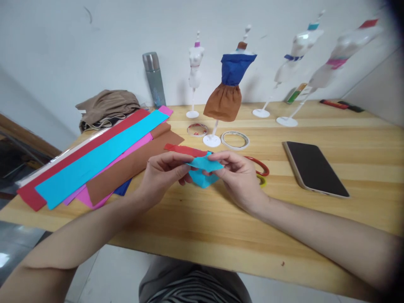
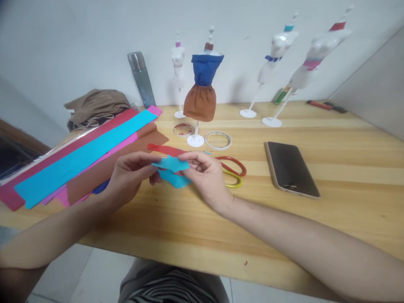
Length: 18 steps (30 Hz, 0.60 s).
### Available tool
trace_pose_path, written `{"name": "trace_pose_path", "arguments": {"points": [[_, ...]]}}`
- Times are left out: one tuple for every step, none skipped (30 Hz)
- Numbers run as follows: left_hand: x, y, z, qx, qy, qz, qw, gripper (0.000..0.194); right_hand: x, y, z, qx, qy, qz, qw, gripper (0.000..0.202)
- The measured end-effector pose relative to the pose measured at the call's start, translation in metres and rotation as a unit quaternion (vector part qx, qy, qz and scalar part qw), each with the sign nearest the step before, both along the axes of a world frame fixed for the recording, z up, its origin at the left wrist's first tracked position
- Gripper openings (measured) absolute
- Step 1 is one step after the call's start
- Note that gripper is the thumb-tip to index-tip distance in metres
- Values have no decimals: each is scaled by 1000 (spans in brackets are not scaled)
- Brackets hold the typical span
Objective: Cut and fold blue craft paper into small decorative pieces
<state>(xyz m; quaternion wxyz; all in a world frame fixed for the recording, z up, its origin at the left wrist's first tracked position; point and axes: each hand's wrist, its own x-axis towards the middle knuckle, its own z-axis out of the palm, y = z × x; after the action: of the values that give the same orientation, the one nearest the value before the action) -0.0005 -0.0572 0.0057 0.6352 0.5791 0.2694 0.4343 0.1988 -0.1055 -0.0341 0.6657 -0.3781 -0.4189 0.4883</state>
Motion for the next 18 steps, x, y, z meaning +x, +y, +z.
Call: {"name": "trace_pose_path", "arguments": {"points": [[0,-1,0,0,-5,-2,1000,9,0,0,-1,7,1,6,1000,30],[1,-1,0,0,-8,-2,1000,8,-1,0,-2,12,1,11,1000,30],[2,-1,-1,-2,-8,-1,1000,8,-1,0,-4,14,0,16,1000,30],[2,-2,-1,-4,-8,2,1000,9,-1,0,-5,15,-1,20,1000,30],[3,-2,-1,-7,-6,8,1000,10,-1,0,-7,15,-2,23,1000,31],[4,-2,-2,-9,-3,15,1000,11,-1,0,-8,13,-4,24,1000,32],[4,-3,-2,-12,0,24,1000,12,-1,0,-9,10,-7,23,1000,33],[5,-3,-2,-18,4,33,999,14,-1,0,-10,7,-10,20,1000,34],[5,-4,-2,-25,9,40,999,16,-1,0,-10,7,-14,17,1000,34],[5,-5,-2,-34,15,45,998,18,-1,-1,-10,10,-20,13,1000,34],[5,-5,-2,-41,22,47,998,20,0,-2,-10,16,-27,9,999,33],[5,-6,-2,-47,29,46,997,22,0,-4,-9,27,-37,8,999,32],[5,-6,-2,-49,35,46,997,23,0,-5,-8,39,-49,7,998,30],[5,-6,-3,-48,39,46,997,23,0,-7,-7,52,-60,8,997,29],[5,-6,-3,-43,41,48,997,23,0,-9,-6,63,-70,9,996,27],[5,-5,-4,-37,41,50,997,23,-1,-10,-5,71,-77,10,994,25],[5,-5,-4,-30,41,53,997,22,-1,-11,-5,74,-80,9,994,24],[5,-4,-4,-23,39,56,997,22,-1,-11,-6,73,-80,6,994,24]]}}
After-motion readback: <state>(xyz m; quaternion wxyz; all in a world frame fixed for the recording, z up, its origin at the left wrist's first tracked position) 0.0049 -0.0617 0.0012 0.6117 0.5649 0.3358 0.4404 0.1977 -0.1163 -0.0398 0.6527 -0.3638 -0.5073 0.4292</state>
